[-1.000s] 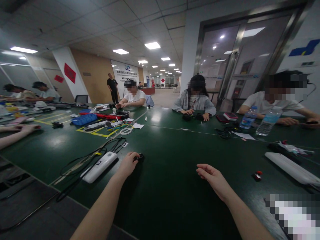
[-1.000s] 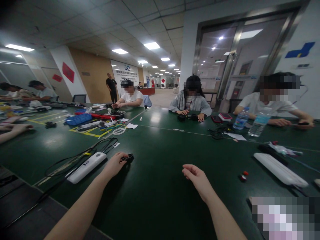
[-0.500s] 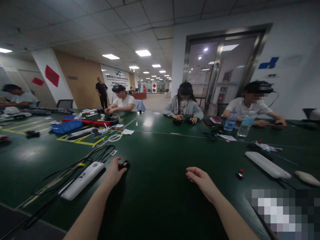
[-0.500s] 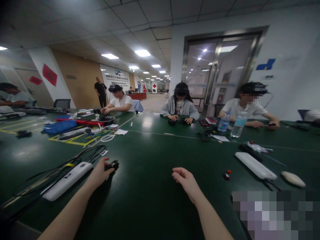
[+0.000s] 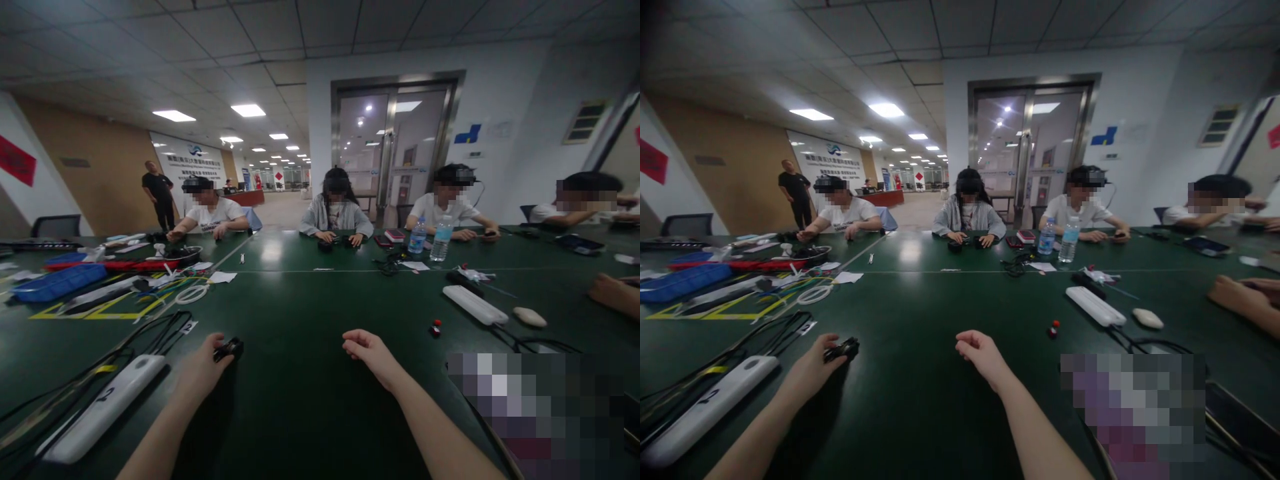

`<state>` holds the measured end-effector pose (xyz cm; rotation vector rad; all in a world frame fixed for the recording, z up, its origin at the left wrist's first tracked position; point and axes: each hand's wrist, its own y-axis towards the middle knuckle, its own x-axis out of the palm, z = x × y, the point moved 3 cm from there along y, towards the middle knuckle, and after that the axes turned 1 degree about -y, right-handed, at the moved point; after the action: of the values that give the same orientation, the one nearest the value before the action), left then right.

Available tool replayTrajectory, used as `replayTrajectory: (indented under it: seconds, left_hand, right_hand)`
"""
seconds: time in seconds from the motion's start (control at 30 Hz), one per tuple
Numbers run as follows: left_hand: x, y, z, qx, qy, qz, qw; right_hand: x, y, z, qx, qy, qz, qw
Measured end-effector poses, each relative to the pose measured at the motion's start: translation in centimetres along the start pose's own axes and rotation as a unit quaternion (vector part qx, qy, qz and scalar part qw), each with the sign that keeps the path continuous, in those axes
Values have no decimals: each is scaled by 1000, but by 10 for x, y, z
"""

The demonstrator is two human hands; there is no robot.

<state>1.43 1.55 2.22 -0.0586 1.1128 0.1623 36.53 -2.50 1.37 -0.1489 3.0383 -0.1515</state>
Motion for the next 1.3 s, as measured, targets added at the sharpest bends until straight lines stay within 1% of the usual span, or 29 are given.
replayTrajectory:
  seconds: [0.1, 0.2, 0.23, 0.33, 0.43, 0.53, 0.67, 0.8, 0.87, 1.0, 1.17, 1.3]
  left_hand:
    - [17, -6, 31, 71, -24, -42, 996]
    - [41, -14, 70, 146, -59, -87, 984]
    - [49, -17, 84, 163, -70, -107, 978]
    - [69, -27, 120, 205, -114, -142, 962]
    - [80, -35, 144, 238, -166, -175, 941]
    - [83, -39, 150, 254, -219, -197, 921]
    - [87, -36, 144, 251, -262, -231, 903]
    - [94, -32, 143, 252, -275, -249, 894]
    - [97, -32, 145, 262, -280, -251, 889]
    - [97, -33, 149, 265, -281, -260, 885]
    - [91, -36, 151, 276, -265, -261, 886]
    - [90, -35, 149, 279, -251, -260, 890]
  right_hand:
    - [0, 1, 1, -7, 3, 1, 1000]
    - [-1, 1, 2, -9, 14, 6, 1000]
    - [-2, 1, 2, -10, 18, 9, 1000]
    - [-2, 3, 4, -13, 25, 22, 999]
    - [-1, 5, 7, -18, 26, 37, 999]
    - [-1, 6, 8, -22, 26, 45, 998]
    - [1, 4, 6, -21, 5, 31, 999]
    - [2, 3, 3, -40, -63, 28, 997]
    - [4, 1, 2, -38, -111, 12, 993]
    - [7, -5, -2, -8, -158, -42, 987]
    - [10, -8, -10, -16, -192, -67, 979]
    - [11, -6, -10, -33, -211, -67, 975]
